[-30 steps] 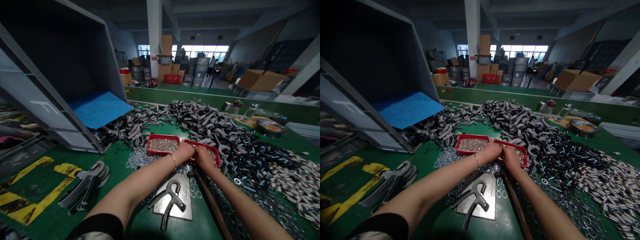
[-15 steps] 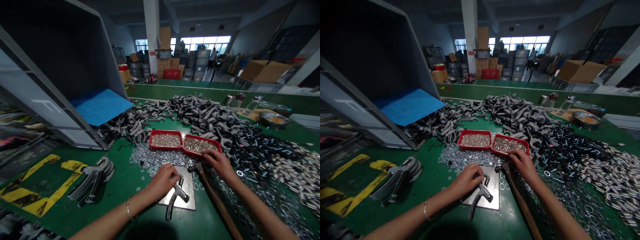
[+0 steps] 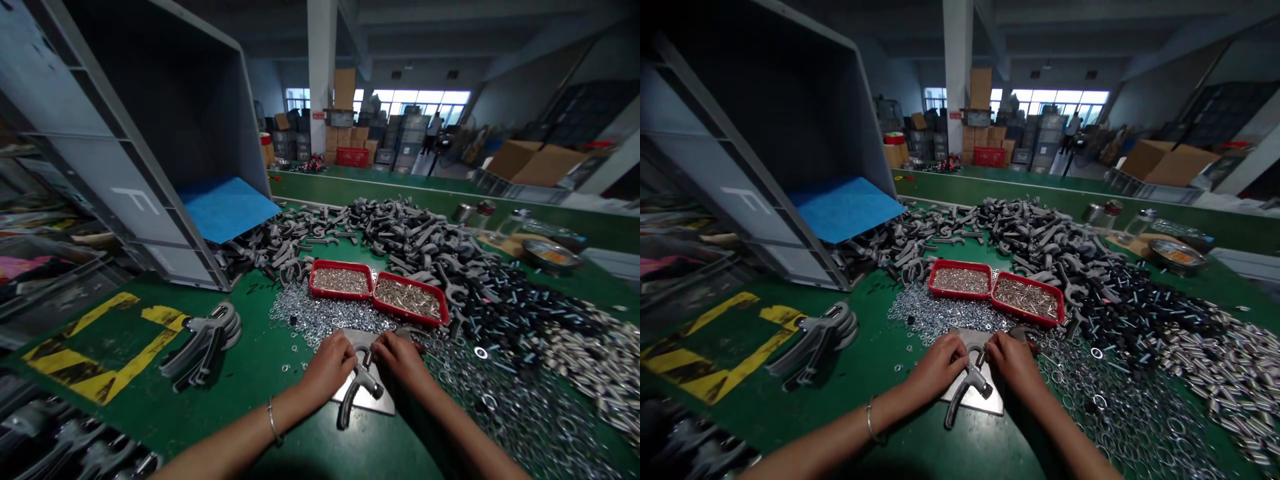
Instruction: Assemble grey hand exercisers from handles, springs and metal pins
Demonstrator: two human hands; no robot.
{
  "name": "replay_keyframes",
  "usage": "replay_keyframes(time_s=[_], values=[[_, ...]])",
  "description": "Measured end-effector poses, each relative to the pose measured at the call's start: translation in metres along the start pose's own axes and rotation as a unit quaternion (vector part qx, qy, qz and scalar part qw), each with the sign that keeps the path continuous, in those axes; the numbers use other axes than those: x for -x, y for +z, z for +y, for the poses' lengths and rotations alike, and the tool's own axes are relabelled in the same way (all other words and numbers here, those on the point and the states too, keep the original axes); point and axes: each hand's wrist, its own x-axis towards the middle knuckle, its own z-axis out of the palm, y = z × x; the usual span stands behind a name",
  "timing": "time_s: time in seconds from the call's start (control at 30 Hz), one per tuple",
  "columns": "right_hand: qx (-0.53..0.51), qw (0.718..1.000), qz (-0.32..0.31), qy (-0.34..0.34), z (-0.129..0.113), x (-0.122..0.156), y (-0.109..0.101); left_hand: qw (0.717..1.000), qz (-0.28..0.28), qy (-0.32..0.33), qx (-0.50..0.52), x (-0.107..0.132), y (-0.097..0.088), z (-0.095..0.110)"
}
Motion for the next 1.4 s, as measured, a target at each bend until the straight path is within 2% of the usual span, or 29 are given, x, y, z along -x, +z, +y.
replay_keyframes(time_s=[0.13, 0.27, 0.37, 0.47, 0.57, 0.63, 0.7, 0.77, 0.83, 0.9, 1.0, 1.2, 1.3, 1.4], values=[[0.116, 0.993, -0.017, -0.021, -0.012, 0.000, -0.003, 0.992, -0.027, 0.056, -0.109, 0.000, -0.001, 0.003], [0.207, 0.977, -0.038, -0.048, -0.030, -0.005, 0.001, 0.960, -0.075, 0.153, -0.223, -0.003, 0.001, 0.006], [0.248, 0.966, -0.051, -0.050, -0.036, -0.010, 0.000, 0.939, -0.107, 0.191, -0.264, 0.004, 0.002, 0.010], [0.271, 0.960, -0.057, -0.044, -0.030, -0.002, -0.012, 0.934, -0.098, 0.187, -0.290, 0.023, 0.006, 0.015], [0.310, 0.951, -0.005, -0.025, -0.015, 0.025, -0.031, 0.943, -0.072, 0.139, -0.295, 0.040, 0.011, 0.017], [0.353, 0.935, 0.034, 0.010, 0.000, 0.044, -0.042, 0.946, -0.077, 0.124, -0.288, 0.044, 0.012, 0.018], [0.369, 0.928, 0.027, 0.050, 0.015, 0.057, -0.048, 0.948, -0.084, 0.128, -0.278, 0.042, 0.011, 0.018], [0.332, 0.940, 0.012, 0.073, 0.026, 0.064, -0.050, 0.951, -0.088, 0.131, -0.265, 0.037, 0.008, 0.018], [0.246, 0.967, 0.029, 0.065, 0.027, 0.066, -0.051, 0.957, -0.090, 0.126, -0.247, 0.034, 0.004, 0.019], [0.134, 0.989, 0.040, 0.045, 0.020, 0.069, -0.052, 0.962, -0.092, 0.119, -0.226, 0.032, 0.002, 0.020], [0.025, 0.999, 0.016, 0.045, 0.002, 0.076, -0.052, 0.968, -0.093, 0.111, -0.207, 0.033, 0.000, 0.020], [0.061, 0.990, -0.094, 0.084, -0.023, 0.090, -0.054, 0.974, -0.081, 0.093, -0.188, 0.036, 0.005, 0.016], [0.020, 0.993, -0.092, 0.066, -0.040, 0.090, -0.056, 0.982, -0.045, 0.040, -0.181, 0.037, 0.010, 0.011], [0.052, 0.992, -0.093, 0.069, -0.050, 0.084, -0.051, 0.981, -0.031, -0.002, -0.190, 0.038, 0.014, 0.009]])
